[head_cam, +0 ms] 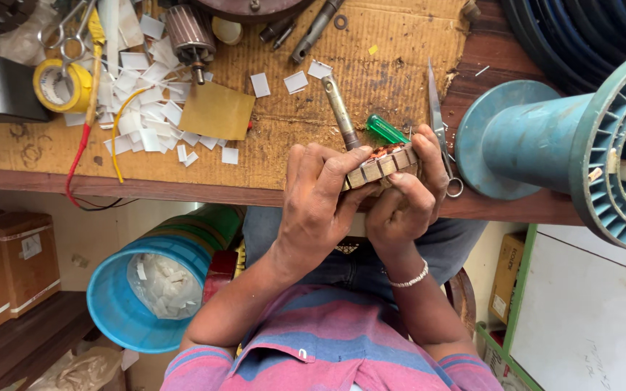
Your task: The person uses a green screwdriver to adjust copper windings on a motor rotor held in a vise. They insert small white insulating pieces into the rotor slots and rotate the rotor to access different sections. The person continues adjusting and inserting insulation throughout the clip.
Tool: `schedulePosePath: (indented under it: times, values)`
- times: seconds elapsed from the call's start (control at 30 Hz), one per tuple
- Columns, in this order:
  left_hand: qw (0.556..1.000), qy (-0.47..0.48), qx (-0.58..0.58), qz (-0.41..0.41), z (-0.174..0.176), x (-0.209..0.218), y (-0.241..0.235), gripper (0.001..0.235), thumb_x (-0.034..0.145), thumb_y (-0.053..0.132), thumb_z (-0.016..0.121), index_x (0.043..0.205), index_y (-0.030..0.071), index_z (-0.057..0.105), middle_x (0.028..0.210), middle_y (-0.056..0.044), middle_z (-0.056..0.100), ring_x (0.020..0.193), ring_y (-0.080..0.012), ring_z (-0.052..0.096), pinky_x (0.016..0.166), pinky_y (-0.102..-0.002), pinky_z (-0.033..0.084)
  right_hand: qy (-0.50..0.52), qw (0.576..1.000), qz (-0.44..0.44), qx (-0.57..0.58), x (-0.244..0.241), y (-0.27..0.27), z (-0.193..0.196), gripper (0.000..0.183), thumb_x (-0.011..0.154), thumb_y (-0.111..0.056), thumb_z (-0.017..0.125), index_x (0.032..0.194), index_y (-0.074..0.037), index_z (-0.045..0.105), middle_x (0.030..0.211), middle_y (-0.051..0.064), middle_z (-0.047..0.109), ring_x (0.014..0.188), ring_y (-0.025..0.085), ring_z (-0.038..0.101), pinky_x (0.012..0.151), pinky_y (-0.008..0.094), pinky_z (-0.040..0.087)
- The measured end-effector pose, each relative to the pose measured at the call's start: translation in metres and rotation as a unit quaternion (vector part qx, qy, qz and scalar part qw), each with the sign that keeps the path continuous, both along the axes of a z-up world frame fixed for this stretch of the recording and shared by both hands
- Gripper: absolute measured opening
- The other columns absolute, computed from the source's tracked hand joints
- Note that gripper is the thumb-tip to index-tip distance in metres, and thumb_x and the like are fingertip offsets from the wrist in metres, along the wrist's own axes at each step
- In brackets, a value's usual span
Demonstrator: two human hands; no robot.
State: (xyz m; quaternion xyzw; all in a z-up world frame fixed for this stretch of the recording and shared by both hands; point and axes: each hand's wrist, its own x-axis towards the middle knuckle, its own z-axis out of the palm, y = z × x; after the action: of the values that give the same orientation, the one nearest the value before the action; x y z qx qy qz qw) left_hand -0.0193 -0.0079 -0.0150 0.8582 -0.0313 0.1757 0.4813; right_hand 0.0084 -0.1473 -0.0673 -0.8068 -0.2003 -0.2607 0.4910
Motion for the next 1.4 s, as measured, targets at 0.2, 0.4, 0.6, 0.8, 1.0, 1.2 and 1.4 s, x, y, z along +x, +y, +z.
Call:
schedulePosePath:
  times: [0.2,0.4,0.6,0.8,1.0,1.2,1.4]
  values:
    - [1.0,0.004,-0.011,0.006,-0.006,0.001,0.002,0.04,0.095,0.013,0.078,0.13,0.01,0.059,0.108,-0.009,0.057,0.098,-0.0307,0.05,0.09,-0.044,0.043,-0.037,0.998,-0.026,-0.054,0.003,0.002,-0.003,0.018,0.105,0.005,0.05,0.117,-0.008,0.049,0.145,0.021,0.052,0.14,0.043,0.055,0.116,0.055,0.049]
    - [0.997,-0.047,-0.031,-0.054,-0.019,-0.007,0.02,0.042,0.09,0.007,0.079,0.129,0.008,0.062,0.111,-0.008,0.062,0.102,-0.0285,0.055,0.095,-0.041,0.045,-0.015,0.998,0.054,0.039,-0.007,-0.007,-0.003,0.019,0.104,-0.011,0.063,0.117,-0.011,0.05,0.145,0.013,0.053,0.133,0.04,0.055,0.111,0.05,0.048]
    - [0.97,-0.149,0.035,-0.19,-0.044,-0.017,0.036,0.045,0.084,0.005,0.083,0.126,0.012,0.069,0.125,0.001,0.071,0.108,-0.0225,0.057,0.099,-0.036,0.049,0.008,0.99,0.141,0.023,-0.025,-0.036,-0.005,0.03,0.097,-0.014,0.076,0.117,-0.008,0.056,0.123,0.015,0.068,0.109,0.03,0.064,0.094,0.046,0.055]
    - [0.975,-0.151,-0.022,-0.164,-0.039,-0.023,0.027,0.041,0.086,0.022,0.086,0.122,0.014,0.069,0.12,-0.002,0.067,0.108,-0.0261,0.055,0.099,-0.04,0.049,0.064,0.986,0.154,0.015,-0.026,-0.044,0.011,0.027,0.087,-0.013,0.082,0.107,-0.005,0.064,0.108,0.011,0.074,0.104,0.026,0.066,0.095,0.045,0.055]
    - [0.982,-0.183,0.039,0.006,-0.043,-0.03,-0.007,0.038,0.096,0.029,0.077,0.124,0.011,0.058,0.122,-0.006,0.061,0.109,-0.0271,0.057,0.097,-0.045,0.047,0.141,0.978,0.149,0.027,-0.029,-0.043,0.024,0.025,0.09,-0.005,0.08,0.11,-0.005,0.065,0.116,0.011,0.071,0.114,0.03,0.063,0.108,0.046,0.05]
    - [0.978,-0.195,0.023,0.076,-0.051,-0.035,-0.024,0.032,0.099,0.027,0.068,0.12,0.01,0.053,0.117,-0.007,0.058,0.108,-0.0266,0.058,0.099,-0.046,0.048,0.124,0.986,0.112,-0.001,-0.035,-0.033,0.026,0.019,0.096,-0.004,0.076,0.108,-0.011,0.063,0.114,0.005,0.069,0.118,0.027,0.064,0.118,0.049,0.046]
    - [0.974,-0.203,0.035,0.09,-0.054,-0.036,-0.026,0.032,0.098,0.035,0.065,0.115,0.01,0.054,0.113,-0.005,0.058,0.104,-0.025,0.053,0.095,-0.046,0.045,0.124,0.986,0.113,0.005,-0.035,-0.031,0.026,0.018,0.098,-0.004,0.074,0.108,-0.012,0.061,0.113,0.004,0.068,0.118,0.026,0.064,0.122,0.05,0.043]
